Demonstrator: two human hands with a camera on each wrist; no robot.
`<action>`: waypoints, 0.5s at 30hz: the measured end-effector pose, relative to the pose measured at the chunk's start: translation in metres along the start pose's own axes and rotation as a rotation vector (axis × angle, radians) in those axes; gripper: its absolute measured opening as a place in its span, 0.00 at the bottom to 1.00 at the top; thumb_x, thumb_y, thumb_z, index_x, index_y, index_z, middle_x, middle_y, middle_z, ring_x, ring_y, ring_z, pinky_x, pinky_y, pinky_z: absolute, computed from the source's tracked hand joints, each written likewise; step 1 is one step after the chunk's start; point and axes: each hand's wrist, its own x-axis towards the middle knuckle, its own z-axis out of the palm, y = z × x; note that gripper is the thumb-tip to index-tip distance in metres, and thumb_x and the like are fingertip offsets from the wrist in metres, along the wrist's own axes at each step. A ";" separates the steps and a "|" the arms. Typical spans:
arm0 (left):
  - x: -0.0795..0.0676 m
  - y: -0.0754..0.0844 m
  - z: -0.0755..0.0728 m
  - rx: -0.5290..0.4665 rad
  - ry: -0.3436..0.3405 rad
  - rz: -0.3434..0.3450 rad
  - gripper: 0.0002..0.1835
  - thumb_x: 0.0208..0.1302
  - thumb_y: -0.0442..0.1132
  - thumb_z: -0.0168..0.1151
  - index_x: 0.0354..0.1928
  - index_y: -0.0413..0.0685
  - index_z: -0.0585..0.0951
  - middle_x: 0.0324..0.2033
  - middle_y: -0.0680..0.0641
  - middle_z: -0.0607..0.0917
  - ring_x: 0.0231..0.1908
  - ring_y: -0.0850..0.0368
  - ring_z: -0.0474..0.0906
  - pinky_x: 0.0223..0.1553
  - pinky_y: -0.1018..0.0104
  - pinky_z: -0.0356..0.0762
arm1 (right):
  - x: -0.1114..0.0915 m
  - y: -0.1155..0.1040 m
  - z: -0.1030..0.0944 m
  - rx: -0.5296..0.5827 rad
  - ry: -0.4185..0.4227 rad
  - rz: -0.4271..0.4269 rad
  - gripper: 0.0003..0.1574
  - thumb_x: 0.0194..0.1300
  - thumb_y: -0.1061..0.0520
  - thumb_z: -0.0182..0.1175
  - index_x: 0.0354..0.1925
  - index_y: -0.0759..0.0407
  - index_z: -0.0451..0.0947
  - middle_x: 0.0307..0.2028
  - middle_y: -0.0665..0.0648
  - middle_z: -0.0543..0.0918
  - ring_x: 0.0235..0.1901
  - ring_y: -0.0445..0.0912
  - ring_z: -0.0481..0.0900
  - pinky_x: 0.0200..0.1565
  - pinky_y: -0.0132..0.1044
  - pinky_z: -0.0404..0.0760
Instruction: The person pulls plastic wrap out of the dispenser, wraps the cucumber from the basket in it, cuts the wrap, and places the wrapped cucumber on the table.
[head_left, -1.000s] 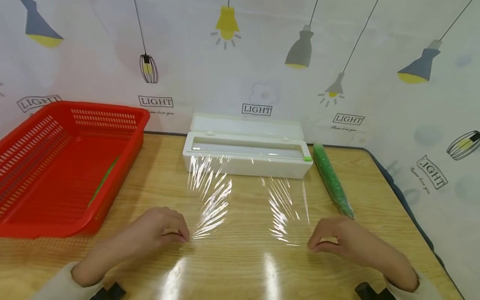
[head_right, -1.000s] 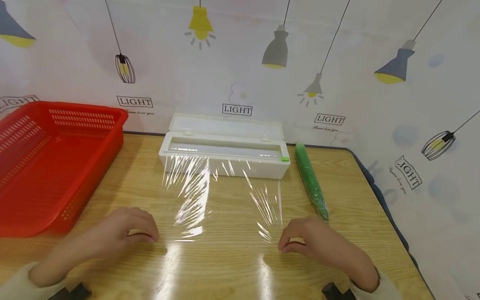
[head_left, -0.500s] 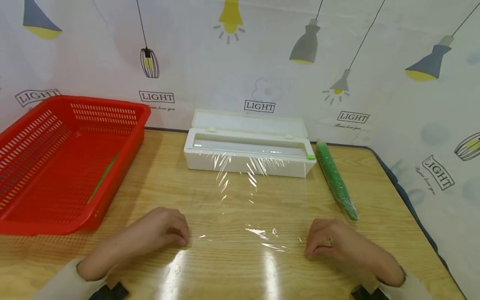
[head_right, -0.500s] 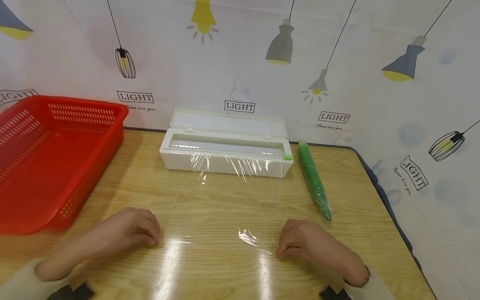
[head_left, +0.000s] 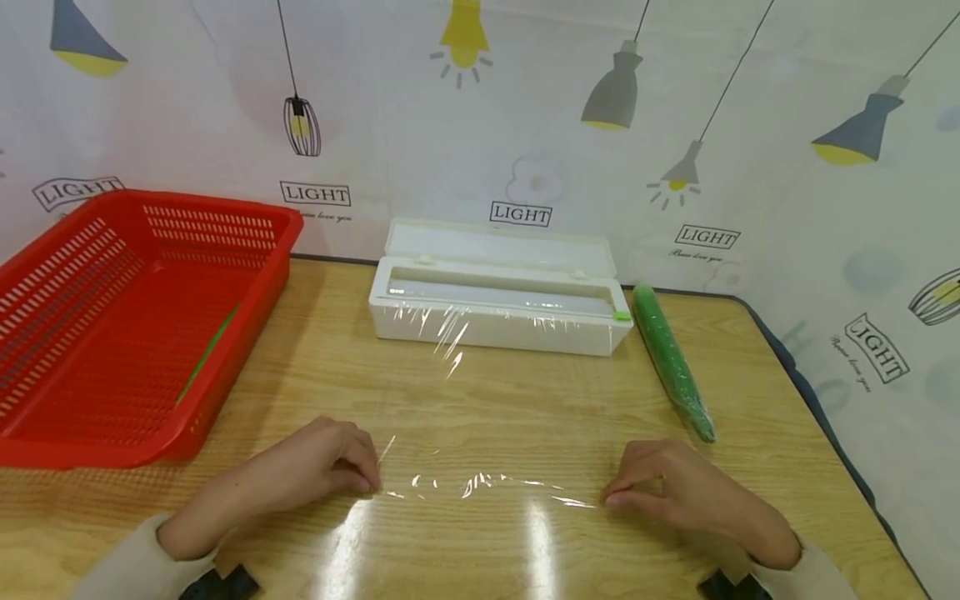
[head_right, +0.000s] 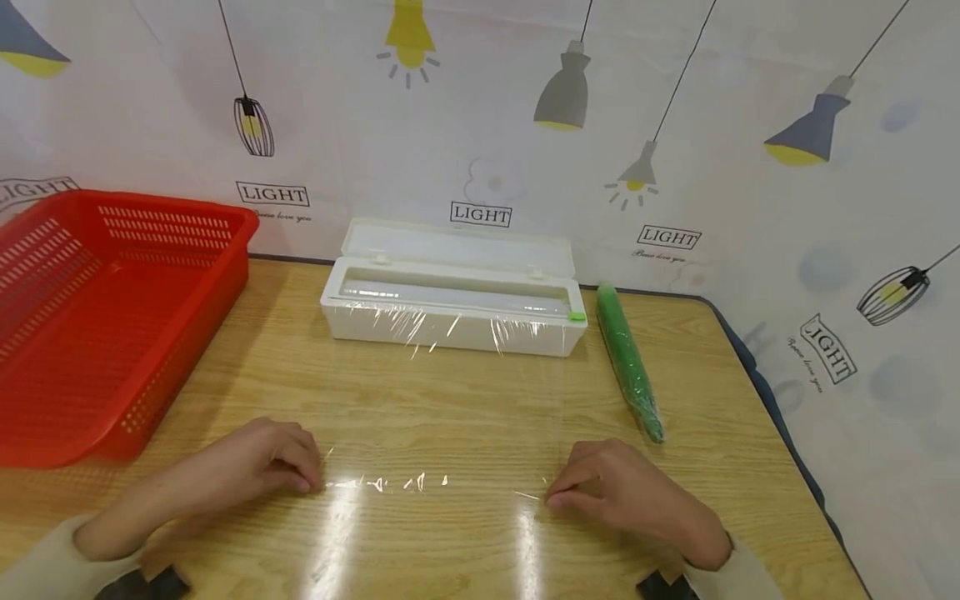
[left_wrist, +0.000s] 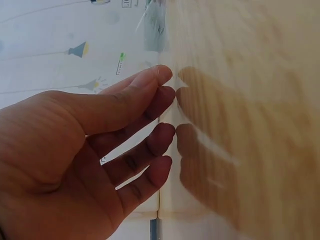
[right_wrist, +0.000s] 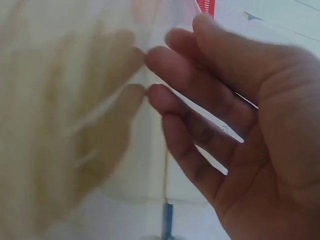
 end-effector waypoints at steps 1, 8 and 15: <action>-0.001 0.000 -0.001 -0.010 -0.005 0.000 0.05 0.58 0.36 0.67 0.33 0.56 0.88 0.31 0.63 0.83 0.35 0.69 0.76 0.39 0.69 0.76 | 0.000 0.001 0.001 -0.014 0.012 -0.001 0.09 0.58 0.61 0.67 0.38 0.50 0.87 0.31 0.41 0.81 0.29 0.32 0.76 0.29 0.23 0.72; -0.004 -0.001 -0.003 -0.056 -0.010 -0.054 0.08 0.62 0.38 0.64 0.41 0.51 0.88 0.35 0.61 0.85 0.38 0.66 0.79 0.40 0.68 0.77 | 0.001 0.004 0.010 -0.017 0.063 0.182 0.06 0.59 0.56 0.67 0.35 0.44 0.86 0.32 0.41 0.84 0.31 0.34 0.79 0.32 0.27 0.77; 0.001 0.004 0.010 0.039 0.064 -0.059 0.06 0.59 0.35 0.67 0.30 0.56 0.83 0.28 0.64 0.80 0.31 0.70 0.75 0.34 0.70 0.76 | -0.002 0.007 0.015 0.037 0.070 0.134 0.10 0.57 0.58 0.69 0.38 0.45 0.83 0.32 0.42 0.77 0.26 0.34 0.72 0.26 0.28 0.75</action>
